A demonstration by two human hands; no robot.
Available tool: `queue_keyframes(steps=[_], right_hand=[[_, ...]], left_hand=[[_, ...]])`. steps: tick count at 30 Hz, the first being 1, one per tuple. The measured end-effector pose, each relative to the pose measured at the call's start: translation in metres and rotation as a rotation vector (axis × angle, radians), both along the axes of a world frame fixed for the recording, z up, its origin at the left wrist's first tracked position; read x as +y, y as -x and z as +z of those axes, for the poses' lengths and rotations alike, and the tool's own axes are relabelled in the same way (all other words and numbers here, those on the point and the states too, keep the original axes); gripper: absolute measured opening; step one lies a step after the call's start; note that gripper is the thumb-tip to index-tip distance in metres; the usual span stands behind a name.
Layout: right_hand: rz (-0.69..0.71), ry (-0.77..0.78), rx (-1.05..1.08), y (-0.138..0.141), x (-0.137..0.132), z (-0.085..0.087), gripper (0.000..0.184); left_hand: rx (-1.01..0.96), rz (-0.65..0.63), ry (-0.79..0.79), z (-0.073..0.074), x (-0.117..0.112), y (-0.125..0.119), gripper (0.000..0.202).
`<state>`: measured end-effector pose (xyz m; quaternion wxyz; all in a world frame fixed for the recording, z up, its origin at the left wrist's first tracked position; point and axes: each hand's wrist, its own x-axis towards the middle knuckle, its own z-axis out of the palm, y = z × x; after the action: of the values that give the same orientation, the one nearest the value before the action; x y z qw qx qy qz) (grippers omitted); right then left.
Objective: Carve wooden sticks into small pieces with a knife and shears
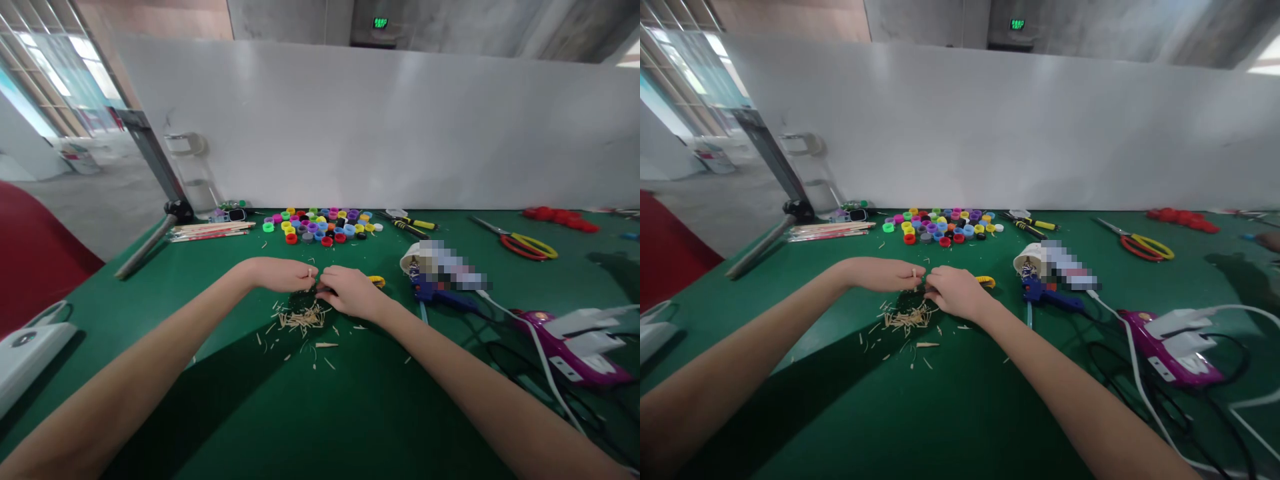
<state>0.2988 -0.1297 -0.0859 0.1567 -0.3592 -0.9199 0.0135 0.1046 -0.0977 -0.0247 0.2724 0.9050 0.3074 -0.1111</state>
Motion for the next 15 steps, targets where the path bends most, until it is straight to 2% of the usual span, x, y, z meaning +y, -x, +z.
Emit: queue_keyframes(steps=[7,15], right_hand=[[0.001,0.03,0.056,-0.002,-0.005,0.002,0.01],[-0.058,-0.006,0.123,-0.003,-0.005,0.002,0.014]], left_hand=[[-0.051,0.096,-0.047,-0.011,0.008,0.005,0.025],[-0.089,0.118,-0.035,-0.014,0.008,0.006,0.032]])
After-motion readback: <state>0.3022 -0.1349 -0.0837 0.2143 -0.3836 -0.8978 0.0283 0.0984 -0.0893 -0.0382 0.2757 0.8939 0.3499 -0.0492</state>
